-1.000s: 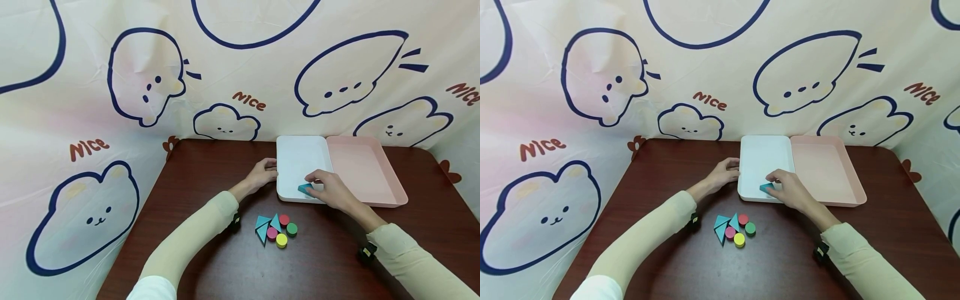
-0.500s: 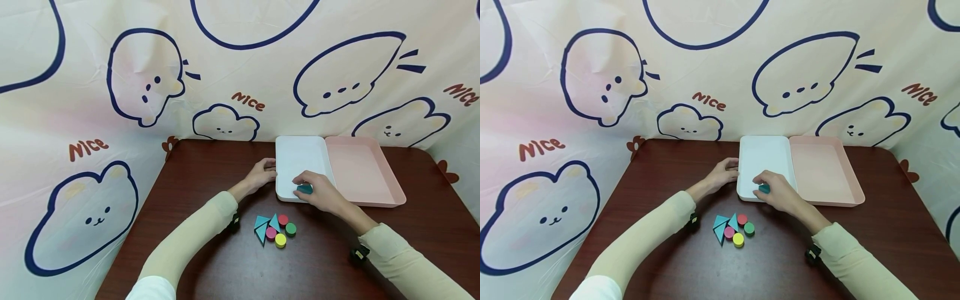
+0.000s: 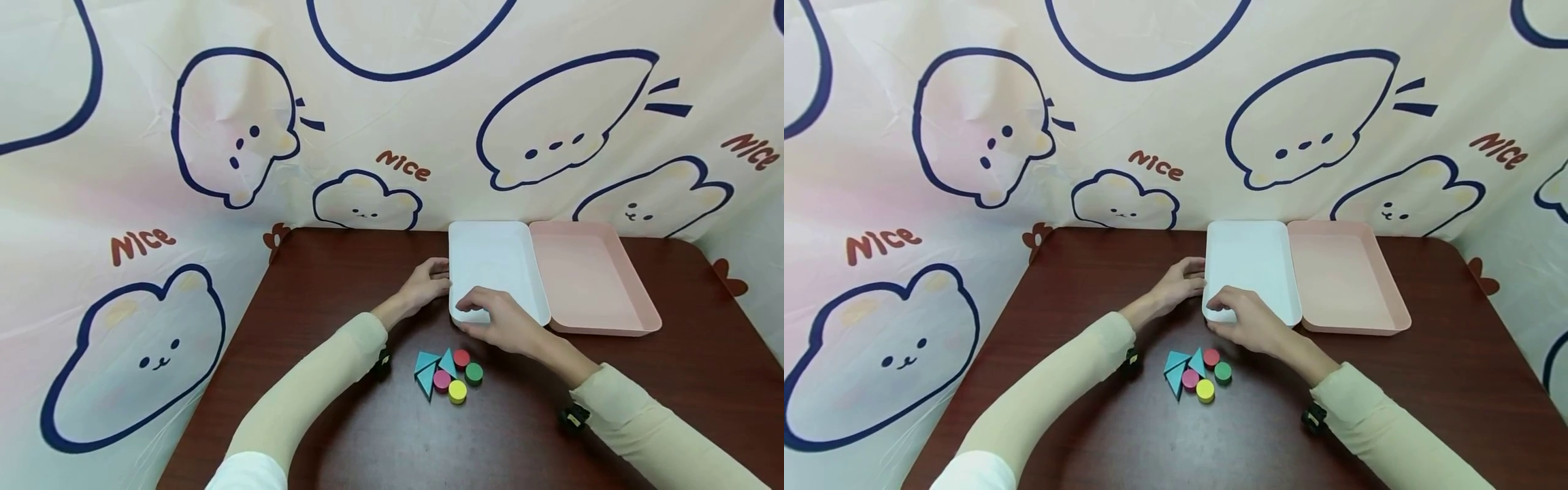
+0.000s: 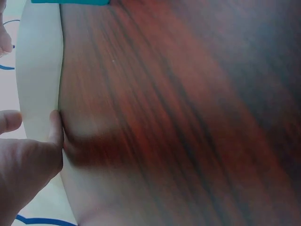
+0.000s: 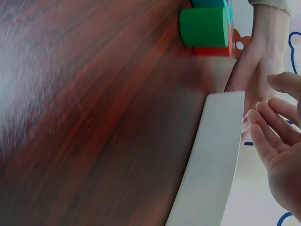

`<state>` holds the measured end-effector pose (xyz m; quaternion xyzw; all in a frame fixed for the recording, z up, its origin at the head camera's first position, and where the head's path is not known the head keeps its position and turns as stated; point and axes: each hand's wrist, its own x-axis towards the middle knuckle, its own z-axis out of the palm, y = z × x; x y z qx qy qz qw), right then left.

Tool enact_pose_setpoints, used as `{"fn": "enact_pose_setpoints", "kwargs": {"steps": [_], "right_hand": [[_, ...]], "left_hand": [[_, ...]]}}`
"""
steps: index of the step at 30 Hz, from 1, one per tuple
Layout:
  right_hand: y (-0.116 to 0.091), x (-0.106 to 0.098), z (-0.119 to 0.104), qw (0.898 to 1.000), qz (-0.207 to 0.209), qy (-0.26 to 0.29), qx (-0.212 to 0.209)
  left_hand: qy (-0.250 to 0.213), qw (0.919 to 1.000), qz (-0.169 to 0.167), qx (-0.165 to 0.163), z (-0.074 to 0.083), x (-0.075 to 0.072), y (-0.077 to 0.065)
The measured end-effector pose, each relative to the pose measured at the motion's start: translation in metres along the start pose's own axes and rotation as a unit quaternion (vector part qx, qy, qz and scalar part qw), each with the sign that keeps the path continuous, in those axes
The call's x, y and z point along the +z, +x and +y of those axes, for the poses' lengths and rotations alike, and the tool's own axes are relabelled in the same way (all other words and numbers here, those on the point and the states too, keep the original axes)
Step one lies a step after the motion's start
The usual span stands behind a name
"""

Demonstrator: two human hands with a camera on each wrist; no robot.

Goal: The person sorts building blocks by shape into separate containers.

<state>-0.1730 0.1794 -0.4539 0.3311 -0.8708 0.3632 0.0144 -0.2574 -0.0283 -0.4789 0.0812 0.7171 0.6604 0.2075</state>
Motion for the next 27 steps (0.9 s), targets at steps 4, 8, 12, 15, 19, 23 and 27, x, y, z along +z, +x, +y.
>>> {"fn": "enact_pose_setpoints", "kwargs": {"steps": [4,8,12,15,19,23,27], "right_hand": [[0.003,0.004,-0.003,1.0,-0.013,0.01,-0.019],[0.005,0.01,-0.005,0.999,-0.029,0.012,-0.028],[0.007,0.013,-0.009,0.999,-0.041,0.014,-0.023],[0.008,0.016,-0.013,0.998,-0.051,0.015,-0.02],[0.01,0.021,-0.017,0.997,-0.068,0.02,-0.023],[0.013,0.026,-0.019,0.996,-0.073,0.025,-0.034],[0.015,0.032,-0.02,0.996,-0.074,0.021,-0.036]], "left_hand": [[0.006,1.0,-0.001,0.005,0.0,-0.001,0.001],[0.012,0.9999,-0.006,0.008,0.001,-0.002,0.0],[0.017,0.9997,-0.011,0.015,0.001,-0.003,-0.001],[0.02,0.9996,-0.011,0.018,0.001,-0.003,0.0],[0.023,0.9996,-0.011,0.014,0.0,-0.003,0.0],[0.023,0.9995,-0.012,0.014,-0.002,-0.004,-0.001],[0.025,0.9994,-0.014,0.021,-0.002,-0.004,-0.002]]}}
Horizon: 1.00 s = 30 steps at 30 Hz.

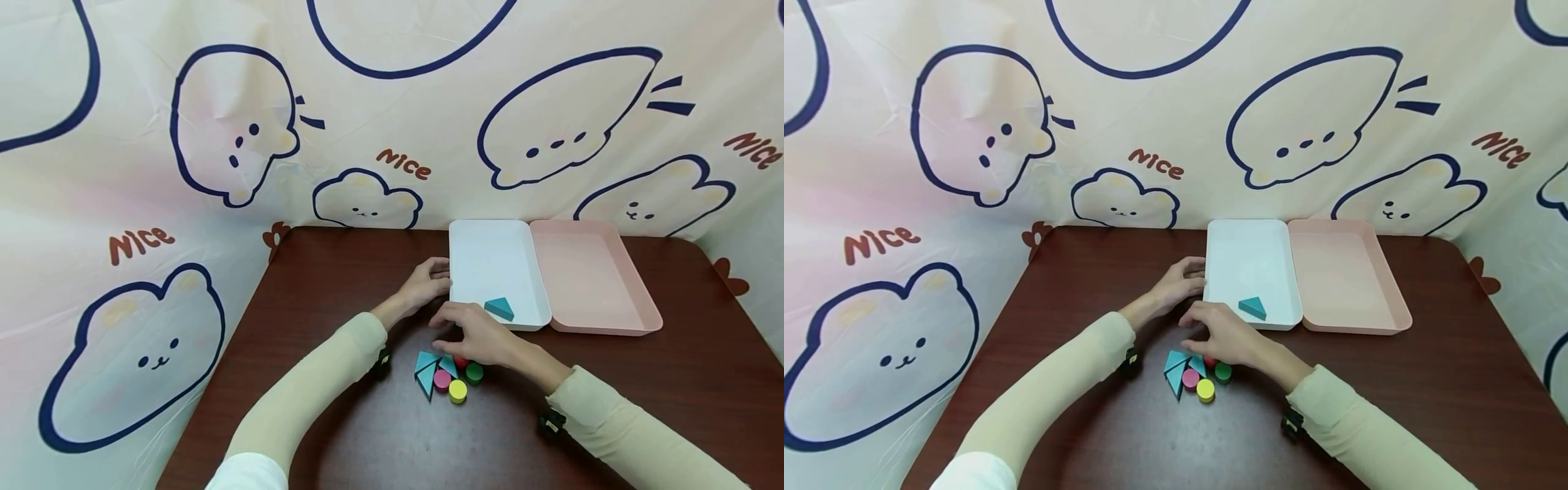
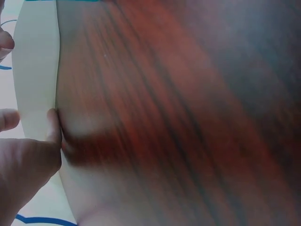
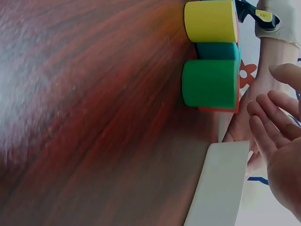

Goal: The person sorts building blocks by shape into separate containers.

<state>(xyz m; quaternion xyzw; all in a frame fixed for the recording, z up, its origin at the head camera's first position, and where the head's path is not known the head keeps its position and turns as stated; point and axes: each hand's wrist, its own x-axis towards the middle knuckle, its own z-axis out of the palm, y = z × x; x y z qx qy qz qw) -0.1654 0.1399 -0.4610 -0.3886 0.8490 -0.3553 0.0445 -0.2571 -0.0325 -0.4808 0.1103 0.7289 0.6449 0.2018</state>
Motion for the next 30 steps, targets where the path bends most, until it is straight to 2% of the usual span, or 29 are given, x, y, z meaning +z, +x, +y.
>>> {"fn": "enact_pose_setpoints", "kwargs": {"steps": [12,17,30], "right_hand": [[0.003,0.018,0.0,0.999,-0.029,0.005,0.016],[0.004,0.025,0.001,1.0,-0.031,0.002,0.003],[0.005,0.03,-0.002,0.999,-0.044,0.003,-0.015]], "left_hand": [[0.01,0.9999,0.008,-0.001,-0.002,0.001,-0.001],[0.002,1.0,0.003,0.001,-0.002,0.0,-0.001],[0.024,0.9997,0.005,-0.002,-0.001,0.0,-0.002]]}}
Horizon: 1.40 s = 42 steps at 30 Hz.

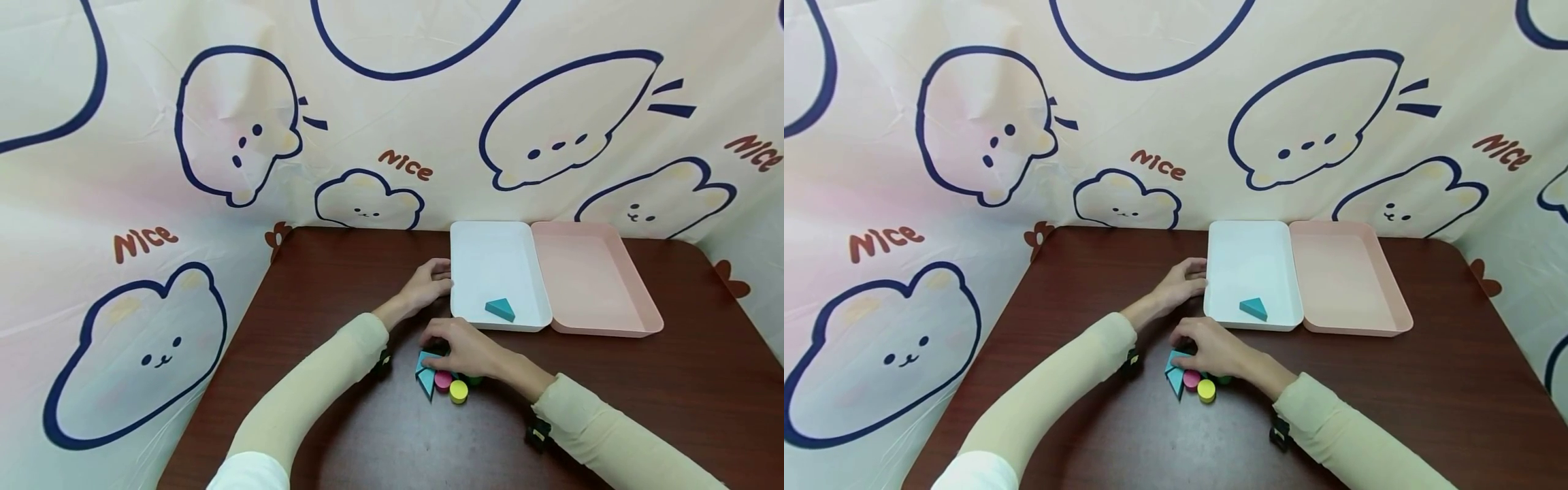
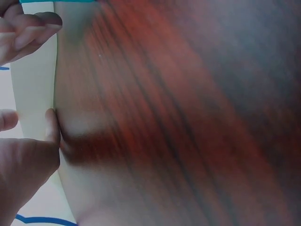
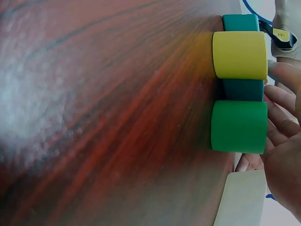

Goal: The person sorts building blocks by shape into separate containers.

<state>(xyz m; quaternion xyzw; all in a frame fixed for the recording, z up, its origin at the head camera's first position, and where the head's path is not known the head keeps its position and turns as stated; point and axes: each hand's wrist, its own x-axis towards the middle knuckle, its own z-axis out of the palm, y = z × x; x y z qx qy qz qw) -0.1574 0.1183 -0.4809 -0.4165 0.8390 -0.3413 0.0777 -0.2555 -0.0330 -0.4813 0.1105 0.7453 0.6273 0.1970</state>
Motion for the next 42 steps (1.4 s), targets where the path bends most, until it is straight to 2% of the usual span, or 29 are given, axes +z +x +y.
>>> {"fn": "enact_pose_setpoints", "kwargs": {"steps": [16,42], "right_hand": [[0.0006,-0.0013,-0.0027,1.0,-0.011,0.0,-0.004],[0.0042,-0.0013,0.0,1.0,-0.022,0.001,0.019]], "left_hand": [[0.009,0.9999,-0.002,0.007,-0.0006,-0.0006,-0.0006],[0.015,0.9999,-0.002,0.005,0.0,-0.0015,-0.002]]}}
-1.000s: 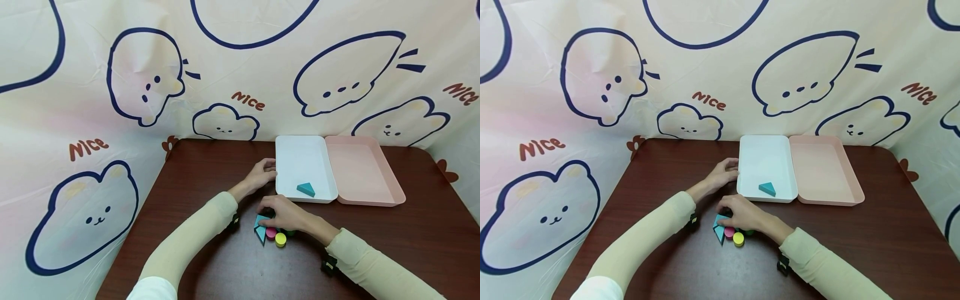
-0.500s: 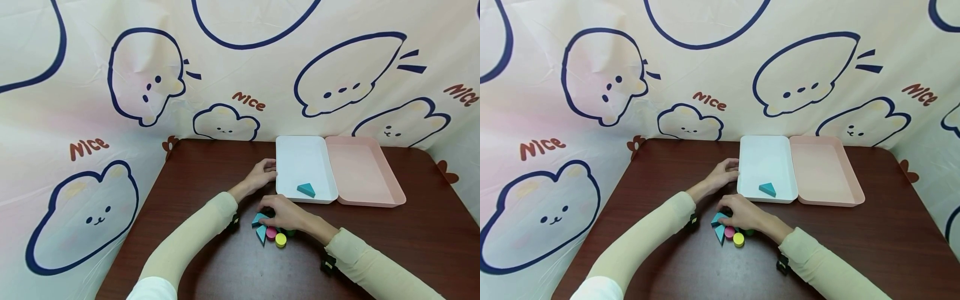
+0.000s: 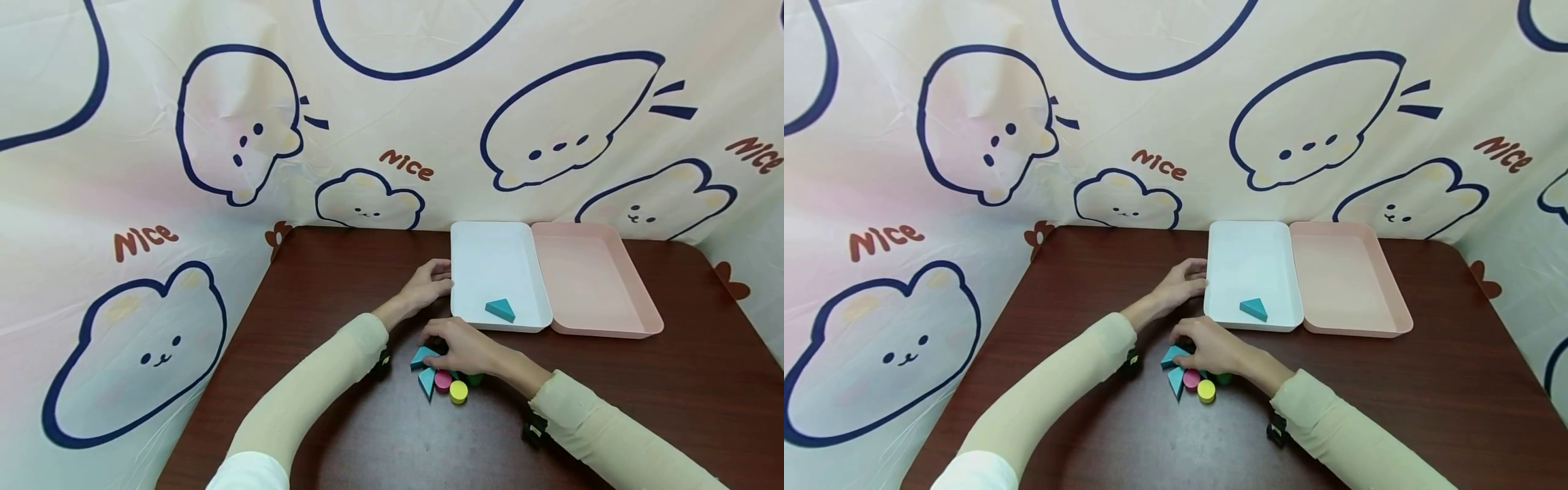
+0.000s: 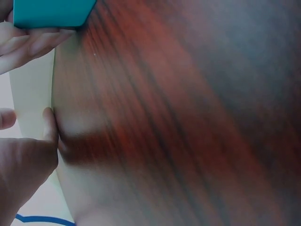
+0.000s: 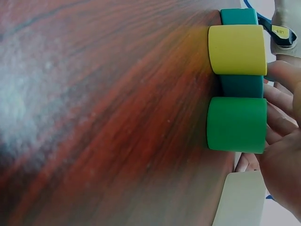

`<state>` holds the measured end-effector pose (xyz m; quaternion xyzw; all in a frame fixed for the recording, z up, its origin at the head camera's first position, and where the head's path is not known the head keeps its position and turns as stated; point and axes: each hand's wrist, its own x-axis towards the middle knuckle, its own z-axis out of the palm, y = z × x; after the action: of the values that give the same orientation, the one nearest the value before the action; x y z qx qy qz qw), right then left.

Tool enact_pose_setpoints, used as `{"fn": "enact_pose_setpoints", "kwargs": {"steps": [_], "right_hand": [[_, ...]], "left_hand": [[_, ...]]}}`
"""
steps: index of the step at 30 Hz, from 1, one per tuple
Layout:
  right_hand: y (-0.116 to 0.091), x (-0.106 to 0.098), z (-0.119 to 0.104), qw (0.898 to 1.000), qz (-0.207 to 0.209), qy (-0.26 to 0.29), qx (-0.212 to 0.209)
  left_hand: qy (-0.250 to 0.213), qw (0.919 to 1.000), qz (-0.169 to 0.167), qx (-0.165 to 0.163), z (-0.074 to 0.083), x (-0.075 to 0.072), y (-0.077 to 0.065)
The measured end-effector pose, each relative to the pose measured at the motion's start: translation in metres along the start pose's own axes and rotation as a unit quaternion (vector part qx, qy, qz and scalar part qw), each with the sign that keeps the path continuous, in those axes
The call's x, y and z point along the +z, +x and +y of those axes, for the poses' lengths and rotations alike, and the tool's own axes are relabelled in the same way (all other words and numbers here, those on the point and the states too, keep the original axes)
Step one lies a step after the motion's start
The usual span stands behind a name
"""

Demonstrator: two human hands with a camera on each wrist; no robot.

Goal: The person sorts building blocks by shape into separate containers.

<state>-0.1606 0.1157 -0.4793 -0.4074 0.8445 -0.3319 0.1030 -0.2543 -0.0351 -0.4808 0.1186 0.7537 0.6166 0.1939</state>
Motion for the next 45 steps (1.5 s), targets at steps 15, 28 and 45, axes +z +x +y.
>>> {"fn": "enact_pose_setpoints", "kwargs": {"steps": [15,28,45], "right_hand": [[0.0,0.002,0.0,1.0,0.022,-0.015,-0.009],[0.003,-0.006,-0.001,1.0,0.021,-0.009,-0.007],[0.001,-0.032,0.0,0.999,0.049,-0.02,-0.006]], "left_hand": [[0.005,1.0,0.0,-0.003,0.0,0.001,0.0],[-0.006,1.0,0.001,-0.002,-0.002,0.0,0.0],[-0.008,0.9999,-0.012,0.003,0.0,-0.002,-0.003]]}}
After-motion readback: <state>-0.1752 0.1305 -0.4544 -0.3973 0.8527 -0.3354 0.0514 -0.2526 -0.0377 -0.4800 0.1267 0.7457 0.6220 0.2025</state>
